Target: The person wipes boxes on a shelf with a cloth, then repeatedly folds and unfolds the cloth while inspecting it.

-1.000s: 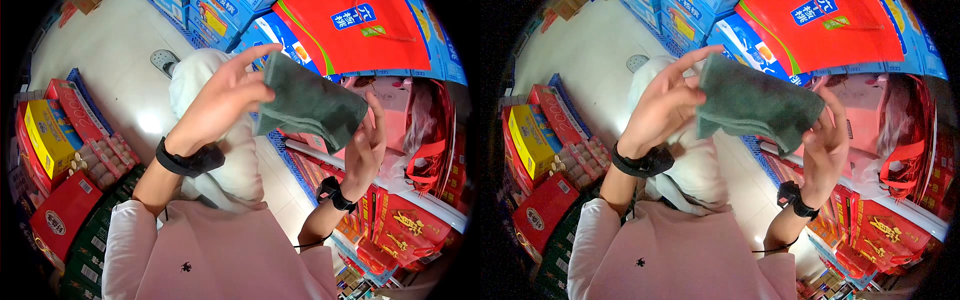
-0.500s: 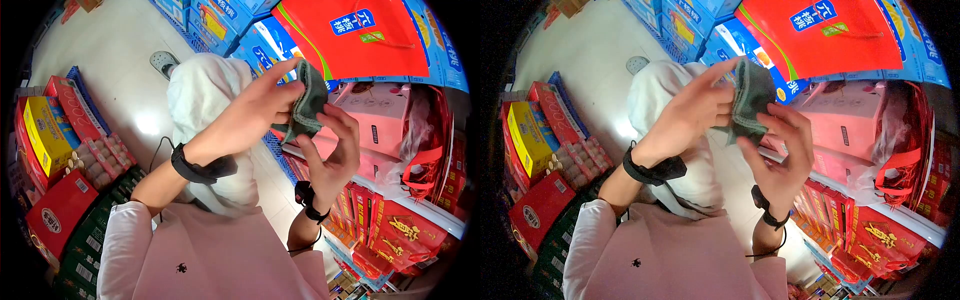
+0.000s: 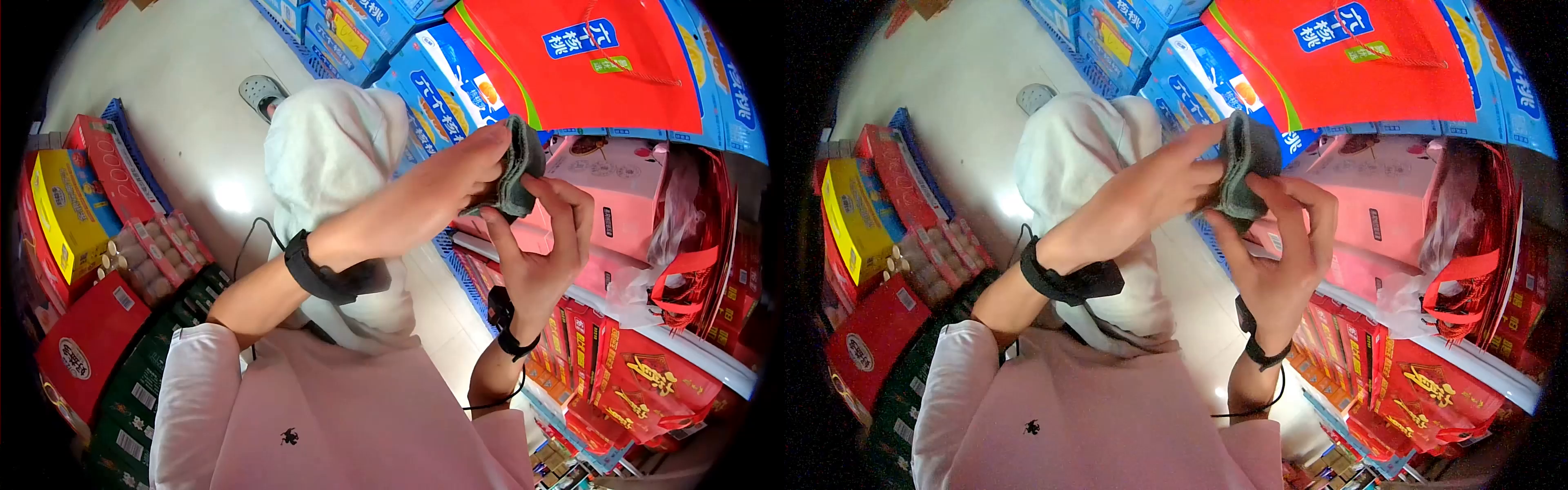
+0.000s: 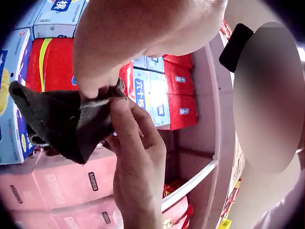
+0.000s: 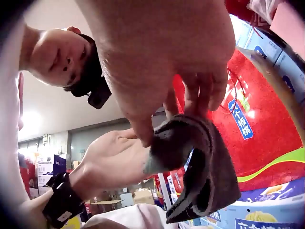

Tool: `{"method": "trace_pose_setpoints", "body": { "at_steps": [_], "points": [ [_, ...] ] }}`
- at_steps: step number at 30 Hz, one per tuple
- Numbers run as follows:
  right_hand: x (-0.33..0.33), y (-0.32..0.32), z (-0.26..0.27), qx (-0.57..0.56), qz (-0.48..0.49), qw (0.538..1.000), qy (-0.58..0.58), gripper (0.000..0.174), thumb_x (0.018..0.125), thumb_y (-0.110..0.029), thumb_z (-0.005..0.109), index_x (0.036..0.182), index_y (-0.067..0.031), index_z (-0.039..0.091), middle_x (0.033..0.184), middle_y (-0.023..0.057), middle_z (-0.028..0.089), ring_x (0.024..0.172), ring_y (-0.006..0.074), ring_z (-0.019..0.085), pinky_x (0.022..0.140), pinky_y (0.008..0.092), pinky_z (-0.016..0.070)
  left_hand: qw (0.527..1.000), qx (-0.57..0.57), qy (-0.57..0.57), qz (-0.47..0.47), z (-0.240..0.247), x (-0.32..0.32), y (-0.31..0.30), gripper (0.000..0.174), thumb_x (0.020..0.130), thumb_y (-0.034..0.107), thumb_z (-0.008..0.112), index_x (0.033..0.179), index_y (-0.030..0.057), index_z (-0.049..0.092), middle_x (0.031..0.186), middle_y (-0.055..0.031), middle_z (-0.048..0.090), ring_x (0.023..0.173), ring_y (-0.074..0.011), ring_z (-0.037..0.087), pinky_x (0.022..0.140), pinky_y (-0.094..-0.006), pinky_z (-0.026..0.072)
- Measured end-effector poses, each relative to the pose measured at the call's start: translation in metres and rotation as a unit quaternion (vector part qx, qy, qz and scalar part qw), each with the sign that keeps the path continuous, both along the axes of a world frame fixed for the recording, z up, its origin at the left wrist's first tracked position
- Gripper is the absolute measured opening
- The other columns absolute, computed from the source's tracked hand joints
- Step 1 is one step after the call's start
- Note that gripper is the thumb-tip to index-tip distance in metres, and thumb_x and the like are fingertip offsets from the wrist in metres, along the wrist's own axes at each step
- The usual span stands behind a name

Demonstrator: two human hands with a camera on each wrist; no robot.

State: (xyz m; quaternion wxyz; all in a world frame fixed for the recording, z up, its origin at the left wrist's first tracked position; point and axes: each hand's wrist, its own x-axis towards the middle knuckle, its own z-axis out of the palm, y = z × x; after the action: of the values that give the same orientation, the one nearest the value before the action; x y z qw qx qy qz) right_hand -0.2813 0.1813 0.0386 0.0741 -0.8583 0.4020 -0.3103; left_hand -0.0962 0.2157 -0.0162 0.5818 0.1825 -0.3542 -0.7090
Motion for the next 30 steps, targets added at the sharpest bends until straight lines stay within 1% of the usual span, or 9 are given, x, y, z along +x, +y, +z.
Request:
{"method": "trace_pose_setpoints", "body": {
  "at_steps": [3,6,10,19,22,25,26,29,30],
  "points": [
    [0.0,-0.002,-0.003,-0.023,-0.008,1.0,-0.011,0.038,0.072,-0.006,0.092,0.107,-0.0045,0.079,0.109,0.0095,0.066,0.098,0.0257,0.065,0.083,0.0373,0.0538,1.0,-0.011,-0.025,0.006,0.0,0.001,-0.004,0.071,0.116,0.046,0.032,0.167,-0.0002,0.016,0.157,-0.0254,0.05,0.144,-0.031,0.052,0.122,-0.0421,0.0348],
    [-0.001,-0.001,-0.004,-0.046,-0.021,0.999,-0.015,0.032,0.074,-0.005,0.091,0.104,-0.004,0.08,0.103,0.0088,0.066,0.096,0.0248,0.065,0.08,0.0353,0.0521,0.997,0.062,0.032,-0.023,0.009,-0.002,-0.004,0.071,0.115,0.05,0.031,0.165,-0.0002,0.022,0.156,-0.0238,0.052,0.143,-0.0291,0.052,0.122,-0.0408,0.0344],
    [-0.003,-0.001,-0.006,-0.068,-0.03,0.997,-0.011,0.027,0.074,-0.003,0.09,0.099,-0.0042,0.081,0.096,0.0078,0.065,0.09,0.0231,0.064,0.076,0.0336,0.0497,0.996,0.039,0.069,-0.044,-0.005,-0.005,-0.007,0.071,0.115,0.053,0.03,0.164,0.0007,0.026,0.156,-0.0225,0.052,0.142,-0.0274,0.053,0.121,-0.0394,0.0349],
    [-0.003,0.002,-0.014,-0.029,-0.014,0.999,0.012,0.019,0.076,-0.001,0.088,0.094,-0.004,0.08,0.095,0.008,0.064,0.086,0.0215,0.063,0.076,0.0331,0.0499,1.0,-0.005,0.025,0.001,-0.017,-0.01,-0.002,0.064,0.117,0.046,0.03,0.163,0.0005,0.028,0.155,-0.0206,0.054,0.14,-0.0249,0.054,0.119,-0.0372,0.0382],
    [-0.004,0.002,-0.013,-0.015,-0.019,1.0,-0.019,0.017,0.082,0.0,0.083,0.097,-0.0017,0.076,0.097,0.01,0.064,0.088,0.0214,0.064,0.079,0.0335,0.0514,0.997,-0.055,-0.037,0.028,-0.029,-0.012,-0.008,0.063,0.117,0.041,0.039,0.163,-0.0004,0.028,0.152,-0.0193,0.057,0.137,-0.0231,0.056,0.116,-0.0359,0.0411],
    [-0.011,-0.007,-0.015,0.007,-0.007,0.993,-0.122,0.018,0.089,-0.001,0.078,0.104,0.001,0.069,0.1,0.0115,0.065,0.09,0.0205,0.065,0.082,0.0324,0.0522,0.999,0.003,-0.025,0.03,-0.008,-0.005,-0.001,0.062,0.112,0.029,0.056,0.162,0.0002,0.032,0.143,-0.0166,0.063,0.13,-0.0215,0.06,0.111,-0.0347,0.0451],
    [-0.017,-0.012,-0.016,0.029,0.004,0.987,-0.156,0.016,0.097,-0.003,0.071,0.11,0.0019,0.063,0.103,0.0102,0.066,0.09,0.017,0.064,0.081,0.0287,0.0513,0.999,0.046,-0.003,0.024,0.0,-0.002,0.001,0.063,0.109,0.024,0.062,0.161,0.0007,0.034,0.139,-0.0156,0.066,0.127,-0.0211,0.062,0.108,-0.0343,0.0466],
    [-0.026,-0.013,0.004,0.055,-0.037,0.981,-0.184,0.012,0.103,-0.002,0.066,0.113,0.0025,0.062,0.106,0.0091,0.067,0.091,0.0139,0.064,0.081,0.0255,0.051,0.975,-0.034,-0.216,0.042,-0.022,-0.002,-0.001,0.071,0.097,0.009,0.074,0.158,0.0022,0.038,0.127,-0.0126,0.07,0.121,-0.0178,0.064,0.102,-0.0335,0.0497],
    [-0.026,-0.015,0.011,0.053,-0.03,0.979,-0.195,0.008,0.105,0.001,0.062,0.113,0.0023,0.062,0.107,0.0081,0.067,0.091,0.0118,0.063,0.079,0.0244,0.052,0.953,-0.065,-0.271,0.117,-0.027,-0.007,0.0,0.059,0.091,0.003,0.074,0.146,0.0028,0.053,0.118,-0.0147,0.073,0.114,-0.0206,0.069,0.096,-0.0347,0.0527]
  ]
}}
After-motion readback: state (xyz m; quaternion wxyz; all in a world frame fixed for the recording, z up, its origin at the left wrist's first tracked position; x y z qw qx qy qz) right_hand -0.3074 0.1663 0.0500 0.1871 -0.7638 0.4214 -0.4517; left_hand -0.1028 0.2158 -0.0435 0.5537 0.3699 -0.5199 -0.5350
